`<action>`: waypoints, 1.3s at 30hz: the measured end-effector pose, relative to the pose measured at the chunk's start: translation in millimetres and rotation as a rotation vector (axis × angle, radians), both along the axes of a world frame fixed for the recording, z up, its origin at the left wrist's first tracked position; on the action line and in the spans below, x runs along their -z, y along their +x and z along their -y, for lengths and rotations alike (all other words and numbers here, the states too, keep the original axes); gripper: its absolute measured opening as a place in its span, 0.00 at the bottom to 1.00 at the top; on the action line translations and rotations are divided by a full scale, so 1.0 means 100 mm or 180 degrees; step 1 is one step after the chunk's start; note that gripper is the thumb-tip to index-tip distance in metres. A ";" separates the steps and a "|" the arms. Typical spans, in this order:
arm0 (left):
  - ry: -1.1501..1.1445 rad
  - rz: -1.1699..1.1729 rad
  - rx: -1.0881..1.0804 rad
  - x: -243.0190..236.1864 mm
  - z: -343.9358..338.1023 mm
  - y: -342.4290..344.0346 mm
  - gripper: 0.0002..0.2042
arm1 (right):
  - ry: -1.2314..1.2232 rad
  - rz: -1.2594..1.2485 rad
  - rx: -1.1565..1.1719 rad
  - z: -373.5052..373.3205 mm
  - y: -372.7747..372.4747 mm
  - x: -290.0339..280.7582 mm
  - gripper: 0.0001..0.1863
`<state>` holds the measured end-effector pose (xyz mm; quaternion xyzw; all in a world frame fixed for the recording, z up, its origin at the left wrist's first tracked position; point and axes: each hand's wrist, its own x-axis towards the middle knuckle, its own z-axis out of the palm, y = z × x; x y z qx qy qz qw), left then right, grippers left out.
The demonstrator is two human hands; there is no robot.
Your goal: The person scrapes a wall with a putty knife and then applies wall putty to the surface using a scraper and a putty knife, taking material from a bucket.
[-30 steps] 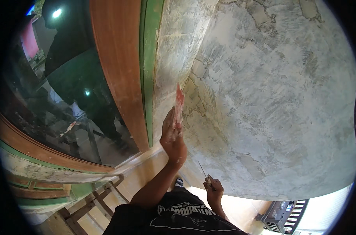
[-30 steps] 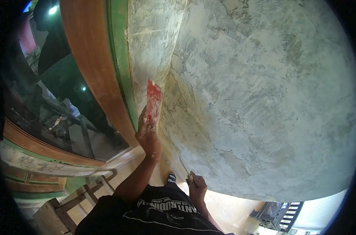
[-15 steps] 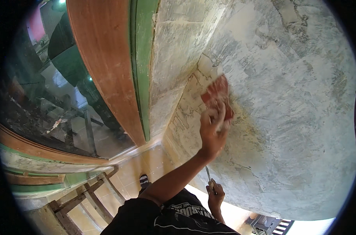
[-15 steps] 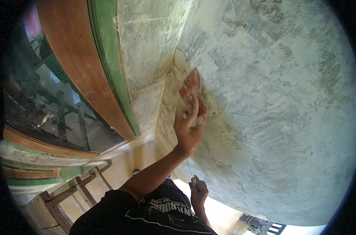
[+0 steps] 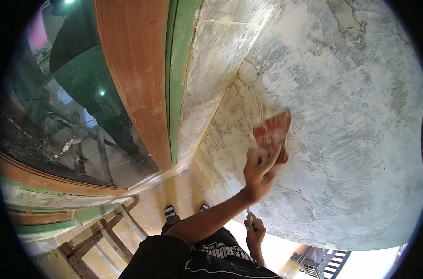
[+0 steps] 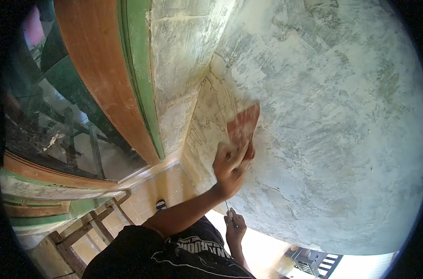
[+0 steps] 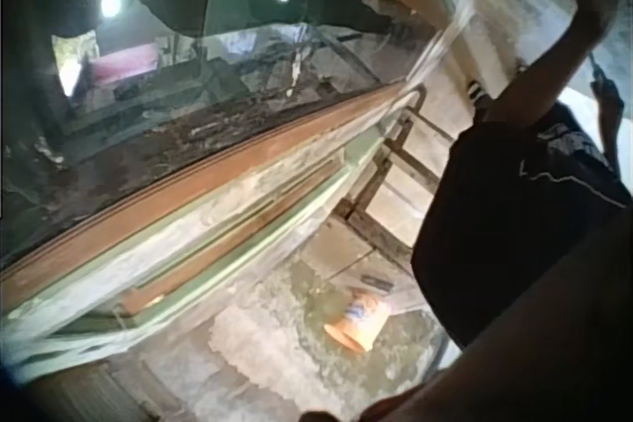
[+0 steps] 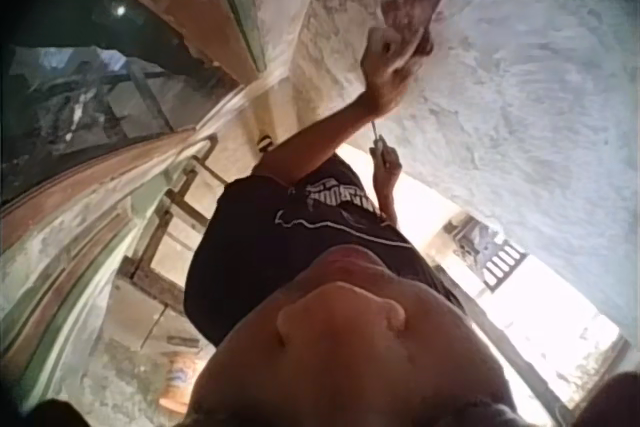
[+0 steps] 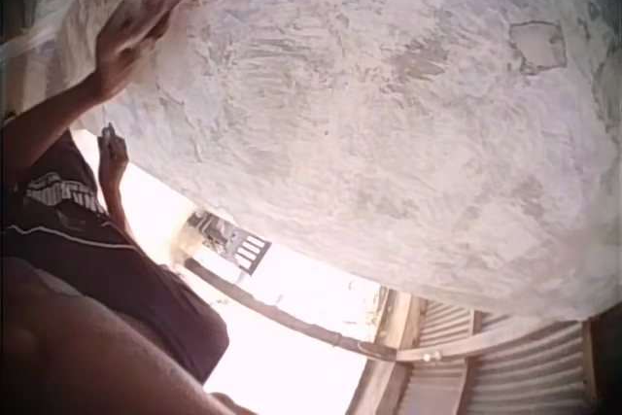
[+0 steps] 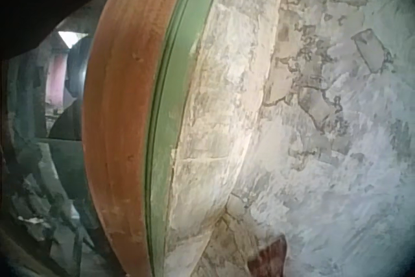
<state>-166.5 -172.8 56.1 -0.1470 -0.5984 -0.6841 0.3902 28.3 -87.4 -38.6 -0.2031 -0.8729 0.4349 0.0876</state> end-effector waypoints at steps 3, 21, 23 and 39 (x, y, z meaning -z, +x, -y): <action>0.0735 0.0090 0.0152 0.03 0.34 0.27 0.12 | -0.0196 0.0083 0.0264 0.05 0.10 0.02 0.14; 0.0128 0.1504 0.0279 0.56 1.80 1.61 0.12 | -0.1754 -0.0208 -0.1328 0.83 0.05 -1.23 0.24; 0.0725 0.1479 0.0160 0.40 1.75 1.69 0.11 | -0.1834 -0.0337 -0.1463 0.80 0.04 -1.34 0.23; 0.3055 0.1744 0.0241 0.02 1.24 4.02 0.10 | 0.0173 -0.1687 -0.2687 0.17 1.38 -0.61 0.20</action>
